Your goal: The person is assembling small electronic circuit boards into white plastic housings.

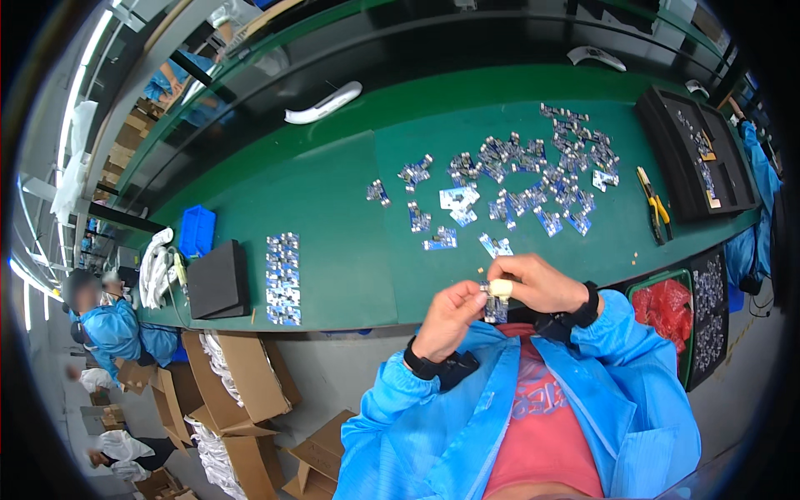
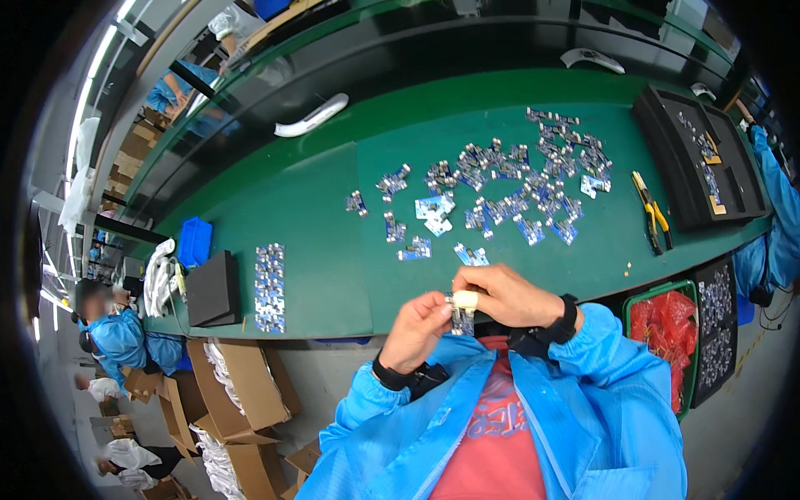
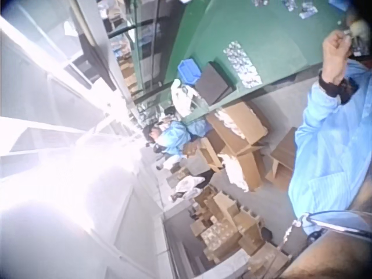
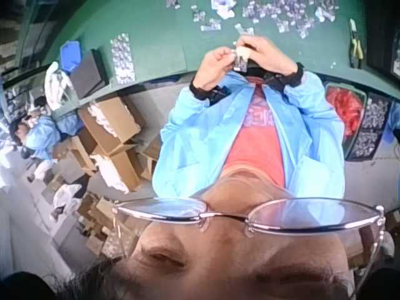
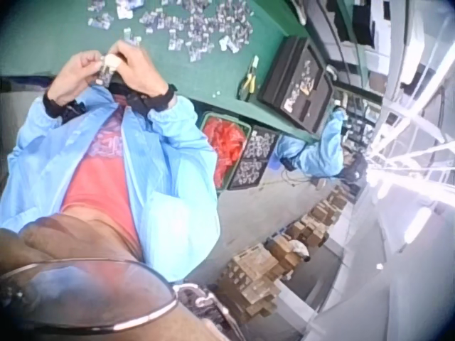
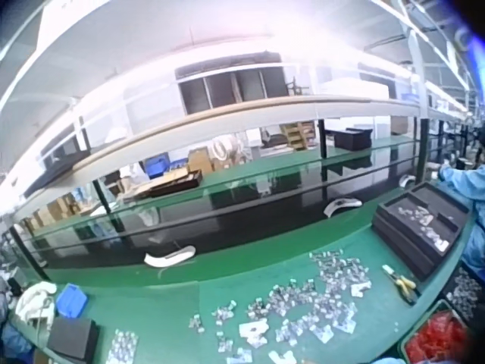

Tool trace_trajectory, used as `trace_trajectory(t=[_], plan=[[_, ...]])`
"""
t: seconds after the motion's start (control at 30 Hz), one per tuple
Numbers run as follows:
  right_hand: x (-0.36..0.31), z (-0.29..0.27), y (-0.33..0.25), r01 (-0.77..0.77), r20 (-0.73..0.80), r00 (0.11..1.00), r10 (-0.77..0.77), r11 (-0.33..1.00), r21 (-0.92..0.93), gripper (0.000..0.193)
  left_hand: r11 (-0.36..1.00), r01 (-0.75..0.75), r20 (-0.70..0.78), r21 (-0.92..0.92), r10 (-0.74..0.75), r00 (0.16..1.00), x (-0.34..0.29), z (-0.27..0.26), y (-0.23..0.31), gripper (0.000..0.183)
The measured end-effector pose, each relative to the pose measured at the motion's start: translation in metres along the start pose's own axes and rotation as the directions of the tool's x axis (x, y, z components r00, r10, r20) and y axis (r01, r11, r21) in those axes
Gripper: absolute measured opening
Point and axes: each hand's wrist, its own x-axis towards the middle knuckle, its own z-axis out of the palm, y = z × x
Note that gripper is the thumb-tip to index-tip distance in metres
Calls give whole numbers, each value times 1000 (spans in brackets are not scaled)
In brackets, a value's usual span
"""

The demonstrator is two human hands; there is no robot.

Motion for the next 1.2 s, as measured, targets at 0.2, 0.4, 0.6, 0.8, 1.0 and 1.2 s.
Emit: trace_trajectory(t=[0.2,0.4,0.6,0.8,1.0,1.2], plan=[[-40,-10,-10,-64,-347,938,30,994,-86,9,998,6,8,-69,-5,1000,11,24,9,16],[-198,-51,-13,-579,-879,476,6,755,-308,19,979,-55,-127,195,81,989,21,21,31,24],[-283,-47,12,-941,-929,334,162,115,-318,24,944,-61,-68,324,88,994,38,35,24,27],[-112,-10,-52,-49,-442,830,-339,746,-665,27,878,-69,37,473,59,998,21,47,35,32],[-43,-13,-37,412,63,871,-487,657,-631,28,911,-63,38,406,52,998,4,40,34,40],[-14,-34,-25,510,115,836,-536,683,-523,26,908,20,4,419,-24,1000,17,40,59,40]])
